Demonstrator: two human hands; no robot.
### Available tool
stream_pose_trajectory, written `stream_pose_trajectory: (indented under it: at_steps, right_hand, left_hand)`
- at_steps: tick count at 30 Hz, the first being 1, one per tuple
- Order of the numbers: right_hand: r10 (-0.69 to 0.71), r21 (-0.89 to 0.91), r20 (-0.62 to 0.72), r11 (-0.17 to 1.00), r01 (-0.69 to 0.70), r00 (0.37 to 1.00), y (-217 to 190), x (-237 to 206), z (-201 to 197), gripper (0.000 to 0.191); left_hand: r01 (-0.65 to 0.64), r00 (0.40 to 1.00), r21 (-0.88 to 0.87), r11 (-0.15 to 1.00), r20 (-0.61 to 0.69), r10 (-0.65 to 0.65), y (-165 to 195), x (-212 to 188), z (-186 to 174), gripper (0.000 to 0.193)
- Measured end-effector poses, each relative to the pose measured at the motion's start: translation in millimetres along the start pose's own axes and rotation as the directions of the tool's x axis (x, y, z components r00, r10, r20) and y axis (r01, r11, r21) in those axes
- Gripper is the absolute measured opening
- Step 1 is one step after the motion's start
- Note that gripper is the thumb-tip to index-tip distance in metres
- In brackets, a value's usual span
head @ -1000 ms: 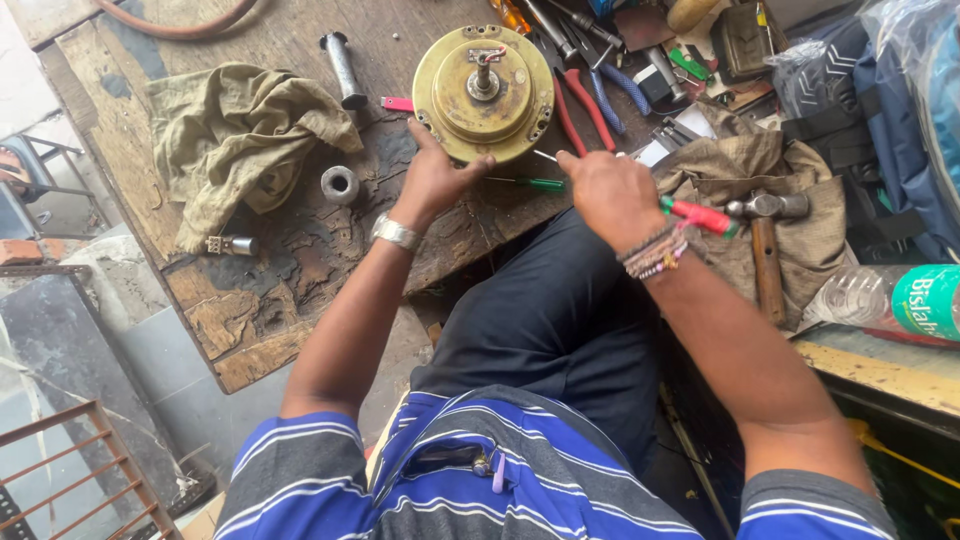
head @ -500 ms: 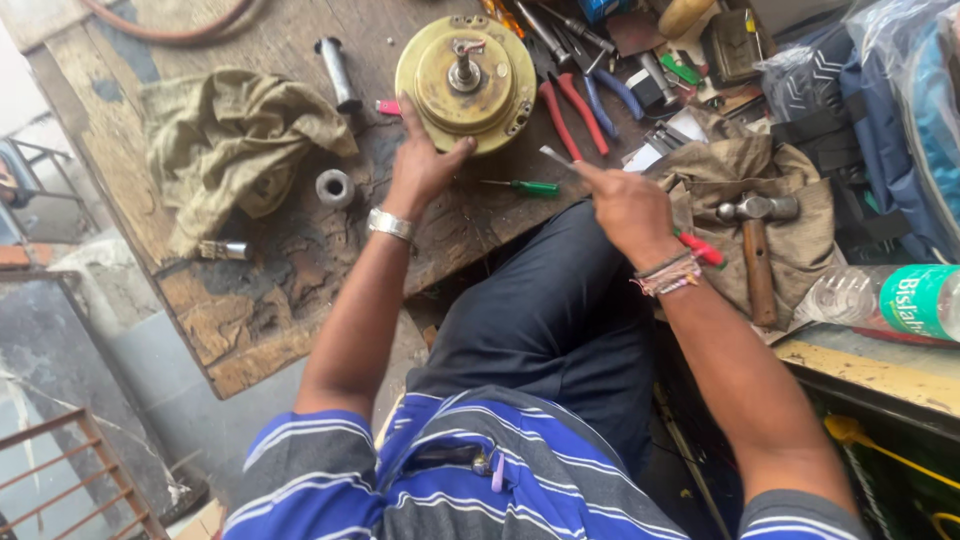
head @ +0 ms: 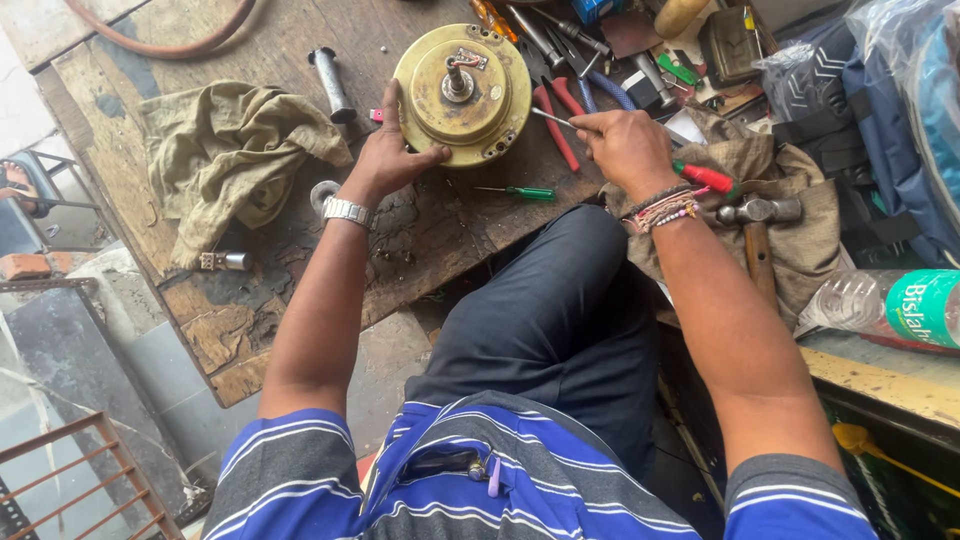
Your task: The person uses a screwdriver to loosen and remove screws from a circular brass-colored electrical component on a workbench. They lift the top cover to reveal internal copper windings, then reposition the component and continue adjusting the screws.
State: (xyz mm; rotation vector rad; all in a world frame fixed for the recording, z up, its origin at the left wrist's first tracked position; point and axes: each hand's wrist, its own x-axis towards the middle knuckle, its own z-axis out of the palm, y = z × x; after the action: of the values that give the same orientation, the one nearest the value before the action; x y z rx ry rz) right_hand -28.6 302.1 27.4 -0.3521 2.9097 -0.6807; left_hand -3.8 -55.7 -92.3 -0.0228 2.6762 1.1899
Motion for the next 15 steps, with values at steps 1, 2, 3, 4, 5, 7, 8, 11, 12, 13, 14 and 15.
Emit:
stream_pose_trajectory:
  at_steps: [1, 2, 3, 4, 5, 7, 8, 11, 12, 13, 14, 15]
  right_hand:
    - [0.0, -0.006, 0.019, 1.0, 0.0, 1.0, 2.8, 4.1, -0.3, 0.021]
    - [-0.003, -0.013, 0.036, 1.0, 0.003, 0.999, 5.8, 8.3, -1.2, 0.021]
    - [0.0, 0.003, 0.049, 1.0, 0.0, 0.999, 8.5, 12.6, -2.1, 0.021]
    - [0.002, 0.019, 0.065, 1.0, -0.003, 0.998, 10.8, 16.8, -2.5, 0.022]
    - [0.002, 0.035, 0.082, 0.999, -0.005, 0.997, 13.0, 20.7, -2.8, 0.022]
    - [-0.027, 0.115, 0.104, 0.993, 0.015, 0.994, 17.3, 28.7, -1.9, 0.022]
    - [-0.039, 0.155, 0.115, 0.988, 0.021, 0.993, 20.0, 31.9, -1.1, 0.022]
    - [-0.102, 0.22, 0.111, 0.973, 0.076, 0.989, 28.7, 39.3, 2.9, 0.022]
    - [-0.097, 0.237, 0.141, 0.97, 0.062, 0.985, 31.4, 40.6, 4.5, 0.023]
    - [-0.094, 0.251, 0.168, 0.967, 0.049, 0.981, 34.2, 42.0, 4.8, 0.024]
    - [-0.09, 0.264, 0.196, 0.964, 0.036, 0.976, 36.4, 42.6, 4.9, 0.025]
    - [-0.236, 0.118, 0.092, 0.967, 0.224, 0.968, 37.7, 42.5, 4.6, 0.024]
  left_hand:
    - [-0.043, 0.999, -0.033, 0.999, -0.015, 0.042, -0.7, 2.7, -1.9, 0.139]
    - [-0.087, 0.996, -0.066, 0.994, -0.035, 0.085, -0.3, 4.9, -4.0, 0.142]
    - [-0.13, 0.991, -0.099, 0.986, -0.057, 0.125, 0.6, 6.7, -5.7, 0.146]
    - [-0.082, 0.996, -0.104, 0.991, -0.037, 0.078, 1.9, 7.8, -7.6, 0.146]
    - [-0.032, 0.999, -0.109, 0.993, -0.017, 0.031, 3.7, 9.2, -9.3, 0.147]
    - [0.01, 1.0, -0.144, 0.99, -0.014, -0.012, 7.5, 11.4, -12.8, 0.148]
    - [0.004, 1.0, -0.176, 0.984, -0.025, -0.009, 9.6, 12.6, -14.2, 0.148]
    - [0.014, 0.999, -0.186, 0.982, -0.038, -0.022, 13.9, 13.9, -15.8, 0.15]
    - [0.019, 0.999, -0.174, 0.984, -0.04, -0.027, 14.8, 14.7, -16.0, 0.15]
    - [-0.031, 0.998, -0.195, 0.98, -0.055, 0.021, 15.6, 15.8, -16.5, 0.149]
    - [-0.081, 0.995, -0.216, 0.973, -0.071, 0.067, 16.1, 16.2, -16.5, 0.148]
    - [-0.127, 0.99, -0.237, 0.963, -0.088, 0.109, 16.4, 16.9, -16.8, 0.148]
